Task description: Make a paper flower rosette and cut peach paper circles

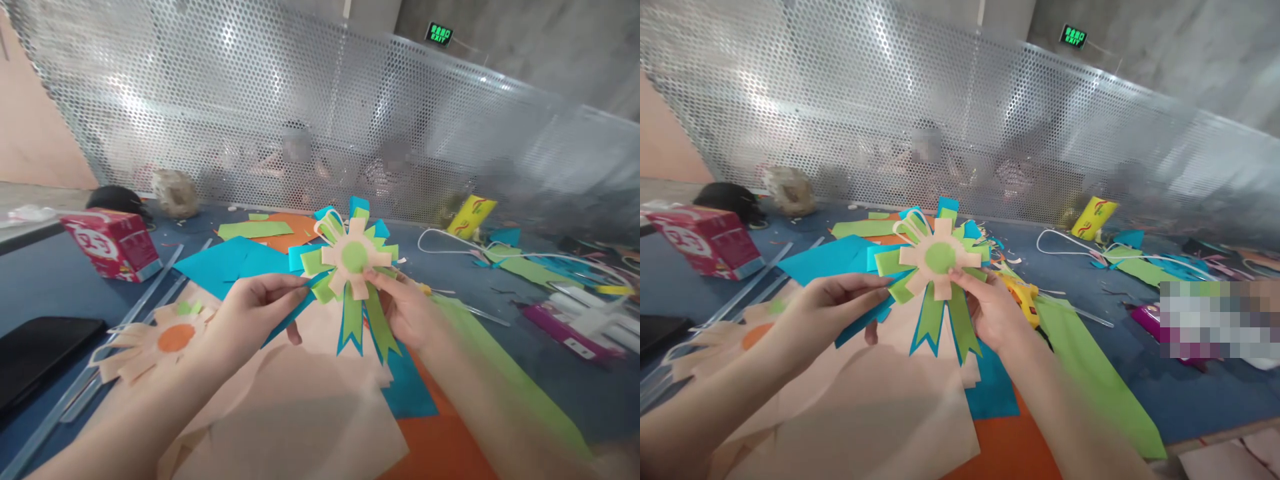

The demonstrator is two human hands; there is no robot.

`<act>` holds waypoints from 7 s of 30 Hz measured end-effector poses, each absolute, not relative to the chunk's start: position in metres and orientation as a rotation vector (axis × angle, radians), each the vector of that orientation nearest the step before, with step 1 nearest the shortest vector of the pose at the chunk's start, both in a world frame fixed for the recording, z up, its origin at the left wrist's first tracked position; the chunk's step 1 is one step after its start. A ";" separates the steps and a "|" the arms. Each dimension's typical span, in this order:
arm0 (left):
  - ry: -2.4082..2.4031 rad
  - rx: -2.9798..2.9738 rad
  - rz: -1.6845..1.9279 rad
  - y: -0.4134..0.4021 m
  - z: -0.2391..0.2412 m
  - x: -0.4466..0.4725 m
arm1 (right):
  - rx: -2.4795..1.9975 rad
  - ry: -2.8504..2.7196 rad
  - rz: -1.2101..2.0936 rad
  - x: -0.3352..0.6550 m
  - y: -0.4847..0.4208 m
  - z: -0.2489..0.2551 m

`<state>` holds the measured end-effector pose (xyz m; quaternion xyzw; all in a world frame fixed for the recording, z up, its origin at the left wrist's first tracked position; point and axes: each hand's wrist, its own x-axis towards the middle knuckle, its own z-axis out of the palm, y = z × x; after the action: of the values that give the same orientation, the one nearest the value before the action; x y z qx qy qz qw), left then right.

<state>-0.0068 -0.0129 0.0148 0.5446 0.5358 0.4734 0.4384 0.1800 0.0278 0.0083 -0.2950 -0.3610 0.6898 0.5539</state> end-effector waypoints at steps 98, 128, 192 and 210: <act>1.153 1.451 0.986 -0.011 0.015 -0.011 | -0.784 -0.893 1.481 0.176 0.026 0.011; 1.015 1.372 1.016 -0.013 0.018 -0.006 | -0.843 -0.916 1.374 0.173 0.022 0.014; 0.799 1.030 1.014 -0.010 0.012 -0.001 | -0.940 -1.093 1.154 0.178 0.025 0.002; 0.787 0.975 1.056 -0.010 0.015 0.003 | -0.924 -1.112 1.125 0.177 0.024 0.002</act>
<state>0.0032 -0.0101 0.0152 0.4347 0.3507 0.4710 0.6828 0.1766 0.0243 0.0024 -0.4001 -0.4816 0.4870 0.6089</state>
